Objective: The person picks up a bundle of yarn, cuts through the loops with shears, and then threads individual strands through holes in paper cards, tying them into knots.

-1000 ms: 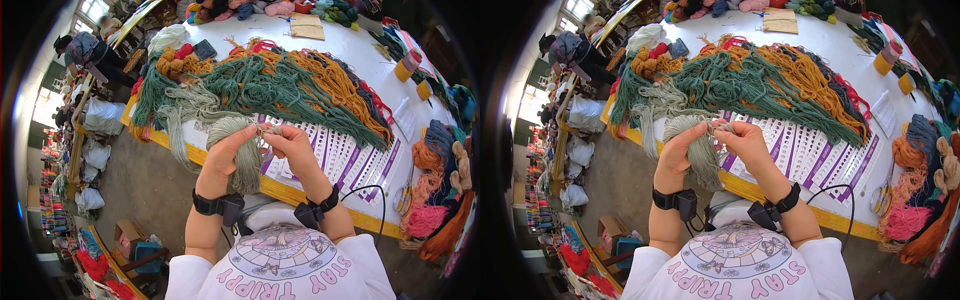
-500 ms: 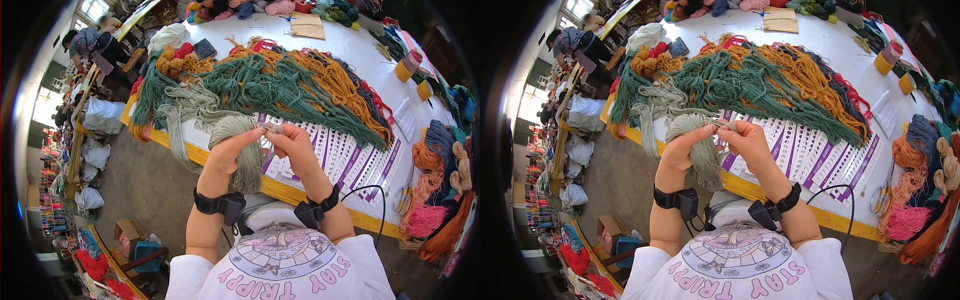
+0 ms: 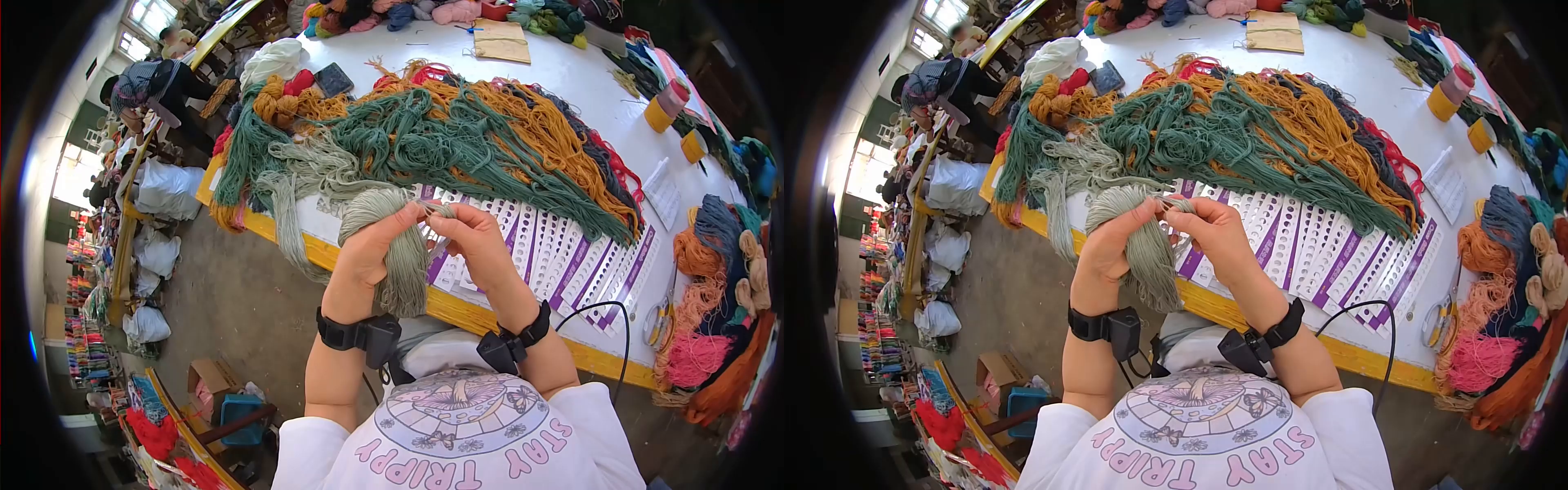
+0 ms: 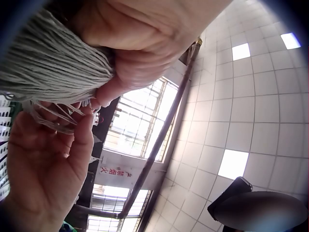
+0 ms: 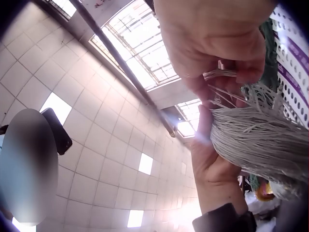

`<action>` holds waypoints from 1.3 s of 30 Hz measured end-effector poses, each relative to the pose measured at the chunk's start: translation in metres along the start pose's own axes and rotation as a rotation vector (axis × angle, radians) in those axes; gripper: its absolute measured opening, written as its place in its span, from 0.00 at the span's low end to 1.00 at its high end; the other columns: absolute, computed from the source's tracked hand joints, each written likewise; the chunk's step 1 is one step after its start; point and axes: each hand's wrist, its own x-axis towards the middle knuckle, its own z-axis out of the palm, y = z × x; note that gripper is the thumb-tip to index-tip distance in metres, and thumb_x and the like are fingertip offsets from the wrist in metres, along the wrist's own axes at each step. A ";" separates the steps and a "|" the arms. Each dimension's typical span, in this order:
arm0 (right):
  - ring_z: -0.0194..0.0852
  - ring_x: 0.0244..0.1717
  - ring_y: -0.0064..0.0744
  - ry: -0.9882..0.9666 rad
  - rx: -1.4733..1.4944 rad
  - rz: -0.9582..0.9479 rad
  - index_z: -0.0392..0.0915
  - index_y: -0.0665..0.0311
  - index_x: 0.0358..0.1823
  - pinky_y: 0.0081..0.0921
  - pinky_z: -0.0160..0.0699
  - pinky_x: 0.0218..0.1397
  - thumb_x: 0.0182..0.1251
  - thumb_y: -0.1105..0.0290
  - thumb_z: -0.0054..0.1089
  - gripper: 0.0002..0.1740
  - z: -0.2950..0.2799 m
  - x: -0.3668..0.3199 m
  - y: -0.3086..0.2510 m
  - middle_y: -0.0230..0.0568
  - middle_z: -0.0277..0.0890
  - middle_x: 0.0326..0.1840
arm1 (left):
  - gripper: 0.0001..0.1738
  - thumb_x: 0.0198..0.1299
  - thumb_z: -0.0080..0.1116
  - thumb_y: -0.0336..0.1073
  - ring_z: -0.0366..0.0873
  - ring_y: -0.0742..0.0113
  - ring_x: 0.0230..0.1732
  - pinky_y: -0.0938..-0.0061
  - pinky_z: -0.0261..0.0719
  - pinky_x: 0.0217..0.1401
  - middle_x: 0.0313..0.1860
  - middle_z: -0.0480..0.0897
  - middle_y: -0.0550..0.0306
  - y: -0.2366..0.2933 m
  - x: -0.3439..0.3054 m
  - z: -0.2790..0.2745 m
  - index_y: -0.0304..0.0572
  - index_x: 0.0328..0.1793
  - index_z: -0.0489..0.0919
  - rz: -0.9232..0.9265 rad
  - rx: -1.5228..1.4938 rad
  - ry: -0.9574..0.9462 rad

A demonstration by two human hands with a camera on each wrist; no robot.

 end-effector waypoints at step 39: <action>0.67 0.31 0.17 0.005 -0.365 -0.261 0.79 0.65 0.33 0.14 0.63 0.28 0.60 0.65 0.57 0.10 0.007 0.010 0.004 0.31 0.75 0.34 | 0.11 0.59 0.53 0.34 0.77 0.70 0.39 0.73 0.74 0.44 0.37 0.80 0.57 0.002 -0.012 -0.019 0.33 0.42 0.78 0.158 0.065 0.022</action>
